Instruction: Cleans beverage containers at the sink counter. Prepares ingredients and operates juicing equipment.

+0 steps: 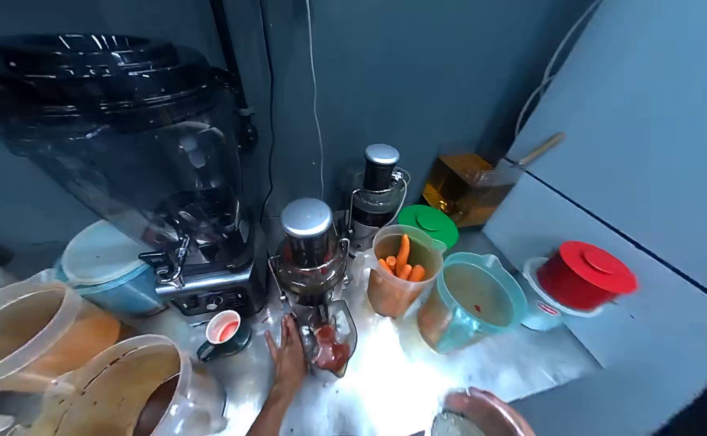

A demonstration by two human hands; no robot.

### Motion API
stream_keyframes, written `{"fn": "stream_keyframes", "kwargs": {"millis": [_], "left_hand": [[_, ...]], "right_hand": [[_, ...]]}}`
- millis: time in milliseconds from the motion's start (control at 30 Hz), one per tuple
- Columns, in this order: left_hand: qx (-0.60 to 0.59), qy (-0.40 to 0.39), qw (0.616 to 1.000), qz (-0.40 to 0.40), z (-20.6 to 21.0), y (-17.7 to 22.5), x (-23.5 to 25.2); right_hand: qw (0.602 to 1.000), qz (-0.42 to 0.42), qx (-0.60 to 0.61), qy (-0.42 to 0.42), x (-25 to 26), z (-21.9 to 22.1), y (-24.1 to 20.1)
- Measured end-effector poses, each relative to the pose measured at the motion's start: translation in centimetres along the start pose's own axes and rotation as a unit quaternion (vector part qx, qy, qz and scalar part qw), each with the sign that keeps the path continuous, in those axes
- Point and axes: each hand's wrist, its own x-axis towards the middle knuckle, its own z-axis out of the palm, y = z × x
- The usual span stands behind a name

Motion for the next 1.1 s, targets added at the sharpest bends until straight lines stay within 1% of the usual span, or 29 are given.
{"fn": "stream_keyframes", "kwargs": {"millis": [67,100,133,167,200,233,267,300,333,367,400,433,467,500,533,600,633,700,767,833,900,967,1000,1100], "left_hand": [[0.002,-0.011,0.999,-0.04,-1.4,0.8,-0.8],[-0.02,-0.021,0.996,-0.079,-3.1,1.5,-1.1],[-0.068,-0.031,0.988,-0.132,-5.3,2.1,-1.6],[-0.139,-0.005,0.974,-0.18,-7.8,2.7,-2.6],[-0.217,0.079,0.953,-0.195,-10.2,3.1,-3.7],[-0.281,0.193,0.926,-0.162,-13.1,3.6,-4.4],[-0.319,0.295,0.895,-0.102,-16.6,4.5,-4.3],[-0.333,0.359,0.872,-0.025,-20.9,5.6,-3.5],[-0.32,0.373,0.869,0.051,-25.2,6.8,-2.1],[-0.275,0.35,0.889,0.108,-29.1,7.9,-0.3],[-0.205,0.293,0.924,0.137,-32.1,8.9,1.7],[-0.126,0.211,0.957,0.154,-34.2,9.9,3.7],[-0.047,0.116,0.979,0.162,-35.5,10.8,5.5],[0.024,0.037,0.984,0.17,-36.3,11.7,7.2],[0.076,-0.009,0.98,0.182,-36.9,12.5,8.6],[0.111,-0.055,0.972,0.201,-38.8,13.4,10.2],[0.111,-0.066,0.97,0.206,-40.2,13.8,10.5],[0.071,-0.042,0.971,0.226,-43.8,14.6,10.6],[0.037,-0.019,0.965,0.259,-48.6,15.5,10.3],[0.04,-0.025,0.958,0.282,-54.2,16.5,9.7],[0.042,-0.009,0.946,0.323,-58.6,17.1,8.8],[0.046,0.011,0.94,0.338,-61.3,17.3,8.2],[0.049,0.015,0.942,0.333,-62.2,17.3,7.9],[0.068,0.021,0.95,0.305,-63.3,17.2,7.2]], "right_hand": [[0.999,-0.019,0.021,-0.035,4.3,-2.1,0.8],[0.998,-0.033,0.023,-0.052,6.5,-3.0,0.9],[0.997,-0.044,0.023,-0.065,8.6,-3.7,0.8],[0.996,-0.052,0.022,-0.074,10.4,-4.3,0.5],[0.995,-0.06,0.021,-0.08,12.1,-4.8,0.1],[0.994,-0.072,0.013,-0.083,13.9,-5.0,-0.3],[0.993,-0.086,-0.002,-0.084,15.8,-5.1,-0.8],[0.991,-0.1,-0.026,-0.084,17.8,-5.0,-1.2],[0.989,-0.113,-0.054,-0.084,19.8,-4.8,-1.4],[0.986,-0.122,-0.082,-0.085,21.6,-4.5,-1.3],[0.983,-0.122,-0.107,-0.09,23.4,-4.1,-1.2],[0.979,-0.114,-0.135,-0.101,24.9,-3.6,-1.3],[0.975,-0.102,-0.163,-0.113,26.4,-3.0,-1.3],[0.97,-0.094,-0.186,-0.127,27.9,-2.3,-1.4],[0.966,-0.096,-0.197,-0.138,29.5,-1.7,-1.3],[0.96,-0.103,-0.207,-0.155,32.3,-0.4,-1.1],[0.958,-0.105,-0.214,-0.162,33.5,0.1,-1.0],[0.951,-0.109,-0.229,-0.18,35.5,1.0,-0.7],[0.941,-0.122,-0.247,-0.196,37.2,1.8,-0.4],[0.926,-0.125,-0.284,-0.214,38.4,2.9,-0.7],[0.9,-0.128,-0.344,-0.236,39.0,4.1,-1.4],[0.869,-0.134,-0.401,-0.257,39.6,5.3,-2.0],[0.859,-0.141,-0.418,-0.26,39.8,5.9,-2.0],[0.835,-0.16,-0.451,-0.272,40.2,7.1,-1.7]]}}
